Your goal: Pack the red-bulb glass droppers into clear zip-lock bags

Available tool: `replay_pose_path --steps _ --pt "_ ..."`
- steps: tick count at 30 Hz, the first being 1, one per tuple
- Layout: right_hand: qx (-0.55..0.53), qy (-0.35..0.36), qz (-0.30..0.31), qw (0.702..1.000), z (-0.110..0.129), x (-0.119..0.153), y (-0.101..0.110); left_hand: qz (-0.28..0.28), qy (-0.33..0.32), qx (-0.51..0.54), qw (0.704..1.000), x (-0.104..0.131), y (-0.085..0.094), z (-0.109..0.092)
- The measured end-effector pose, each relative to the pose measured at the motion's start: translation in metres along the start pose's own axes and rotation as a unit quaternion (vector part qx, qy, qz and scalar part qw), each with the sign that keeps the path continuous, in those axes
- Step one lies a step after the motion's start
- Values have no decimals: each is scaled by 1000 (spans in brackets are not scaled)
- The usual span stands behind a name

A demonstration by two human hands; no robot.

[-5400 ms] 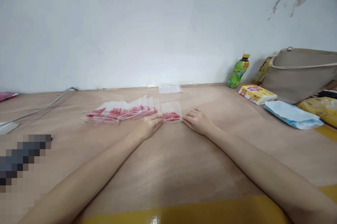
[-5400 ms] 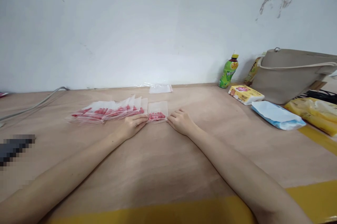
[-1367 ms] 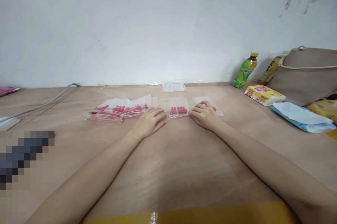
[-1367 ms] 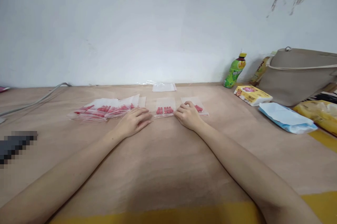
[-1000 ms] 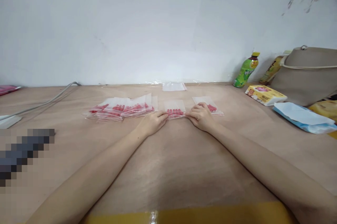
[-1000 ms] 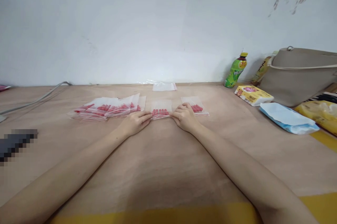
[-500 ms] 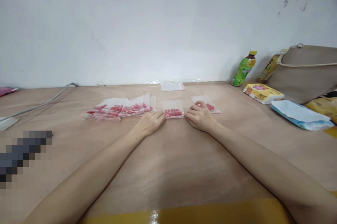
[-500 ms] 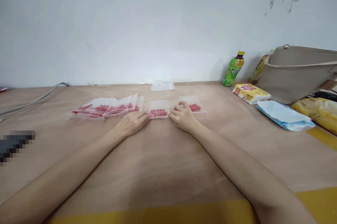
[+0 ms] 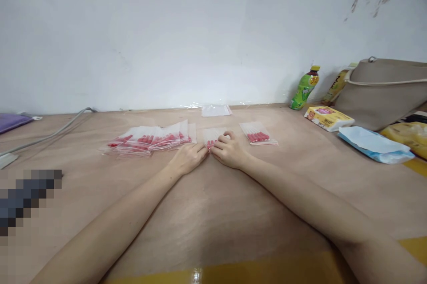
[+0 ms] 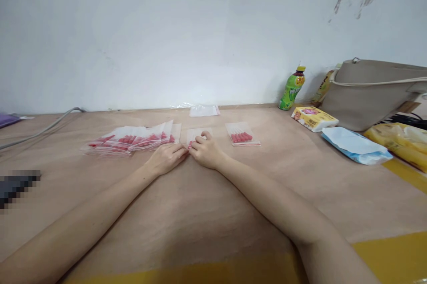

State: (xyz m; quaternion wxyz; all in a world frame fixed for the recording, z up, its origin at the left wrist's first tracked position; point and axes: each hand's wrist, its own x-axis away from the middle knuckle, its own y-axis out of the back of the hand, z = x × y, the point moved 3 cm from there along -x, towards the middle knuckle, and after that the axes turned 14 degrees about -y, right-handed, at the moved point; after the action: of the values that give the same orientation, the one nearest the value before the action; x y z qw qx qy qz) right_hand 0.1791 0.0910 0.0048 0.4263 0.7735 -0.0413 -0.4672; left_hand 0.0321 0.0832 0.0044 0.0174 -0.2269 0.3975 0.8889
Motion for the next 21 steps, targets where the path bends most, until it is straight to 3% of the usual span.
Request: replay_pose_path --steps 4,10,14,21 --pt "-1 54 10 999 5 -6 -4 -3 -3 0 1000 0 4 0" --pt "21 70 21 997 0 -2 2 -2 -4 12 1000 -3 7 0" --pt "38 58 -4 998 -11 7 8 -6 3 19 1000 -3 8 1" --pt "61 9 5 998 -41 30 23 -2 10 23 1000 -3 8 2"
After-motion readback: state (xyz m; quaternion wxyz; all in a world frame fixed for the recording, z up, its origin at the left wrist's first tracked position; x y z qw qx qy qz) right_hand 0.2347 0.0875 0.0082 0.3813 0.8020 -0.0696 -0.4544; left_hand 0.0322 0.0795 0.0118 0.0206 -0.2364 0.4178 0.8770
